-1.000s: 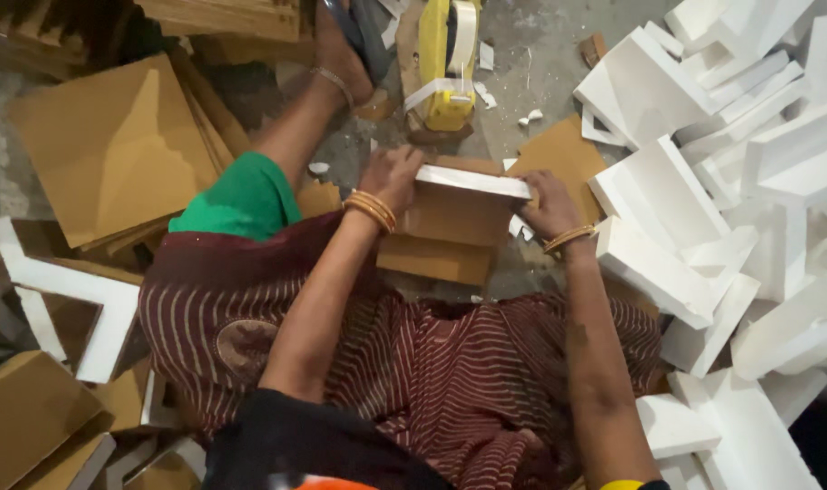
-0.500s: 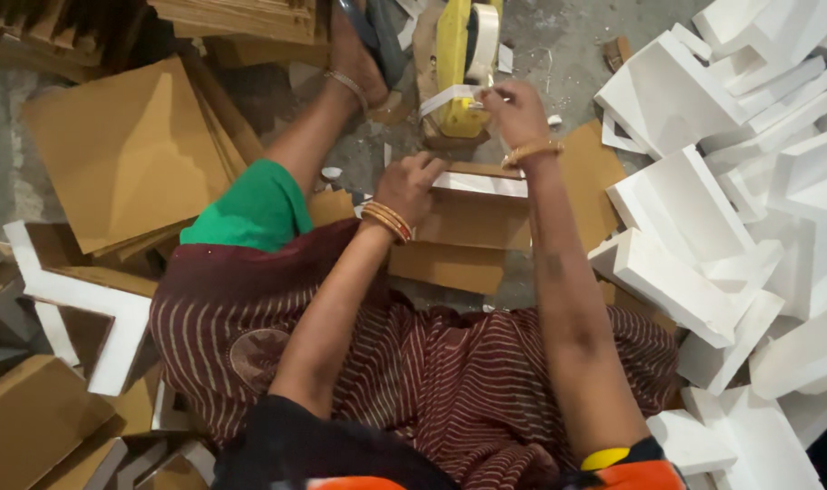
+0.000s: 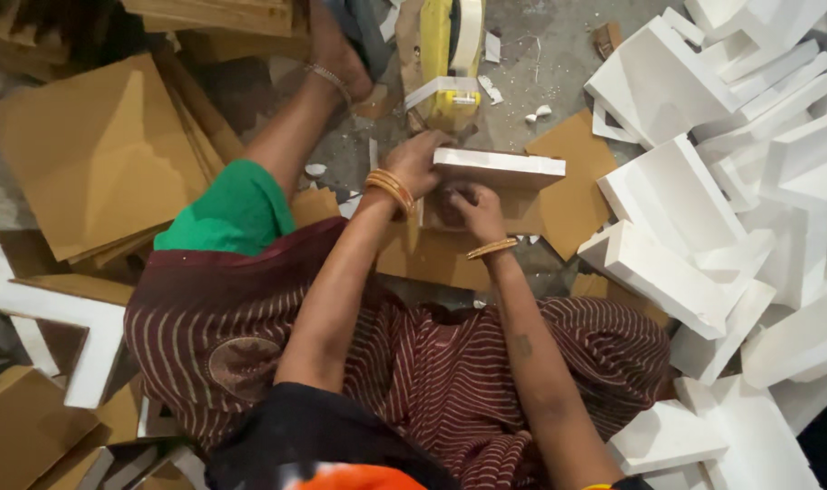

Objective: The person sits on the floor and repeatedly assembles small cardboard boxes by folding flaps and securing them with a handheld tape dispenser. The person handles flat cardboard pieces and white foam inserts, placing them into the boxes and taping them shut.

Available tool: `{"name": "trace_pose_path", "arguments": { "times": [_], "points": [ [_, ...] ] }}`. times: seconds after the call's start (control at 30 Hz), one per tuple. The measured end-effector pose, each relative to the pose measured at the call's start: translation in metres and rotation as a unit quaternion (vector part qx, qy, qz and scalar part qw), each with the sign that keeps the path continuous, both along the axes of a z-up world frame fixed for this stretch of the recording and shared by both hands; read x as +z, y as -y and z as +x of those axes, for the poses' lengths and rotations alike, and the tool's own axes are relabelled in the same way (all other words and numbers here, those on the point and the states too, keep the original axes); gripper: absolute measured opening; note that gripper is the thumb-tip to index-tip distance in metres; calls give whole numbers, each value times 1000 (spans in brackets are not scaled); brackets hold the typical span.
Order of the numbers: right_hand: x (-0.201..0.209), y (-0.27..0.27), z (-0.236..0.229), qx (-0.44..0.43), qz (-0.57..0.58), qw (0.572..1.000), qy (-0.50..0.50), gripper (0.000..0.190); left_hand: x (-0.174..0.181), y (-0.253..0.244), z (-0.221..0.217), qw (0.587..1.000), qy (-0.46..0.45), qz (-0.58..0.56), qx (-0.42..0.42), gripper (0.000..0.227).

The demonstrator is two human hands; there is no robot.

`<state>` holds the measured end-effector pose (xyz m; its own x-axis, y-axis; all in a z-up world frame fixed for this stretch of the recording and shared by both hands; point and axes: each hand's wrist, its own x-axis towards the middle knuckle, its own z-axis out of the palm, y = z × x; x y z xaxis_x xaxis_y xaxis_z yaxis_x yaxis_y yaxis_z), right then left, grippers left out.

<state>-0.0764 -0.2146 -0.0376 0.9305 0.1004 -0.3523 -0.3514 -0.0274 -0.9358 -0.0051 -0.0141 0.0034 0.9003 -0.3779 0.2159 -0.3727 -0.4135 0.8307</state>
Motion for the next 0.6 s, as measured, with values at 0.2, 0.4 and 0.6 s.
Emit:
{"name": "trace_pose_path", "arguments": {
  "times": [0.2, 0.4, 0.6],
  "points": [
    [-23, 13, 7, 5, 18, 998, -53, 20, -16, -5, -5, 978, -152, -146, 0, 64],
    [32, 7, 6, 95, -112, 989, 34, 27, -27, 29, -17, 989, -37, -89, 116, 46],
    [131, 6, 7, 28, -419, 899, 126, 34, -36, 17, -21, 993, -25, 36, 107, 50]
  ]
}}
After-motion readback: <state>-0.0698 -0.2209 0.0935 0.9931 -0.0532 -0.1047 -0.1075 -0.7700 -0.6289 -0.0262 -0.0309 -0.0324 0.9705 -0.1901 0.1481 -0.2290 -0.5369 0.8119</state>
